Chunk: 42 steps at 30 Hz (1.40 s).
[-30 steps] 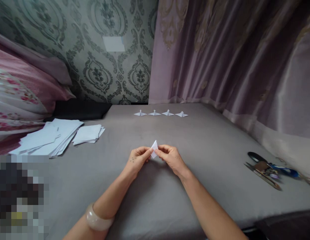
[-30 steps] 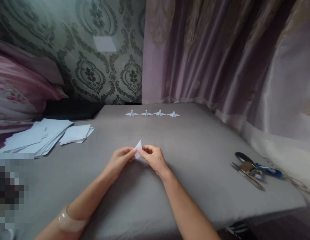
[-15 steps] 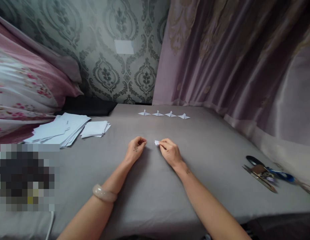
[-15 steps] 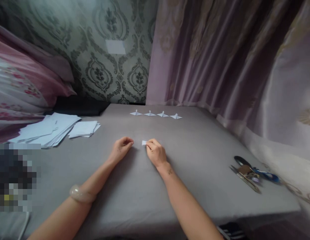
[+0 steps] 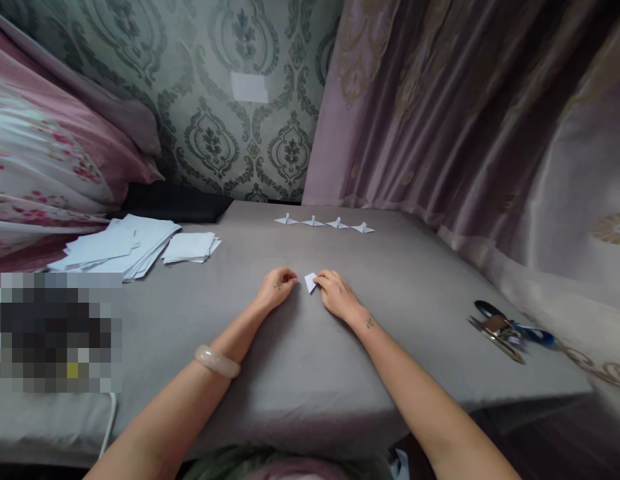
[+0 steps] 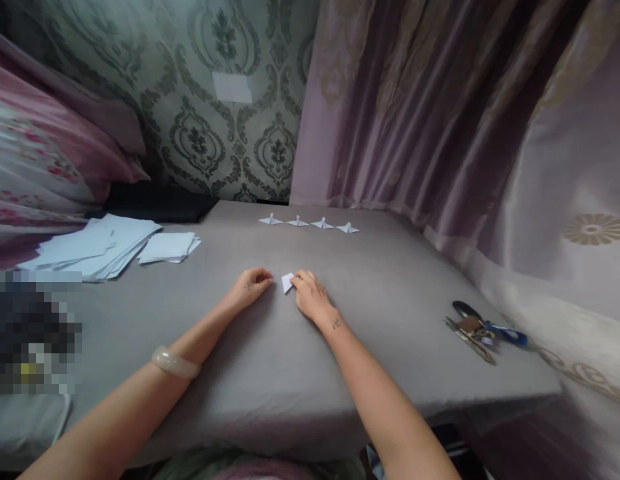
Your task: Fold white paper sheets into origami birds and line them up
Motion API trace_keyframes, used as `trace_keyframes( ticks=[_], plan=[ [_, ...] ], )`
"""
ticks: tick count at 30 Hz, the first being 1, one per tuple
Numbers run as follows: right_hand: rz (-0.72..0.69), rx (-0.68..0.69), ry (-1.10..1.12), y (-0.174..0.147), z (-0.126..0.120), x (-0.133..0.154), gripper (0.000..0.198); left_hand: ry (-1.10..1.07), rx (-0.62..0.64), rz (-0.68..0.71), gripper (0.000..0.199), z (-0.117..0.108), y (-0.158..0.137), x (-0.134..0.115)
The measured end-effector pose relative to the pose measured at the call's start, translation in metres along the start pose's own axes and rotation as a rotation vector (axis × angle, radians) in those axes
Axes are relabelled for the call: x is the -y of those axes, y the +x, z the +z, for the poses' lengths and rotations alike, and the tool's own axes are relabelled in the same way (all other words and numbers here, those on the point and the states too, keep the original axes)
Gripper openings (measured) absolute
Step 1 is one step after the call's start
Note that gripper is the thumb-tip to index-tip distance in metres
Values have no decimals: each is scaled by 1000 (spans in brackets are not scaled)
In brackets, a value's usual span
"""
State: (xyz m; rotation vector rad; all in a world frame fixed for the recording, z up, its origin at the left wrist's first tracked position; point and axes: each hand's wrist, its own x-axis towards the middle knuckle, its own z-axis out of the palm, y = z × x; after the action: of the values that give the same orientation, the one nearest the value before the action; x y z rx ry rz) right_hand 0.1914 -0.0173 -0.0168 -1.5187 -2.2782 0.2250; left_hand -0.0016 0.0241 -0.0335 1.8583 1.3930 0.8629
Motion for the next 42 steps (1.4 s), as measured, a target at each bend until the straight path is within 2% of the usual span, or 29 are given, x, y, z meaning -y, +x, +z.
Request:
trace_keyframes(
  ticks=[6,11,21,31,42],
  plan=[
    [40,-10,124,14,4,-15,33,88,166,149,28,0,16,-8],
    [82,-35,199,23,10,-22,32,155,191,240,29,8,23,-12],
    [96,-89,299,11,9,-20,32,188,197,222,37,4,11,-14],
    [50,-125,208,3,2,-10,16,118,158,243,19,8,15,-12],
    [216,-187,323,18,14,-19,16,168,100,132,18,12,24,-18]
  ],
)
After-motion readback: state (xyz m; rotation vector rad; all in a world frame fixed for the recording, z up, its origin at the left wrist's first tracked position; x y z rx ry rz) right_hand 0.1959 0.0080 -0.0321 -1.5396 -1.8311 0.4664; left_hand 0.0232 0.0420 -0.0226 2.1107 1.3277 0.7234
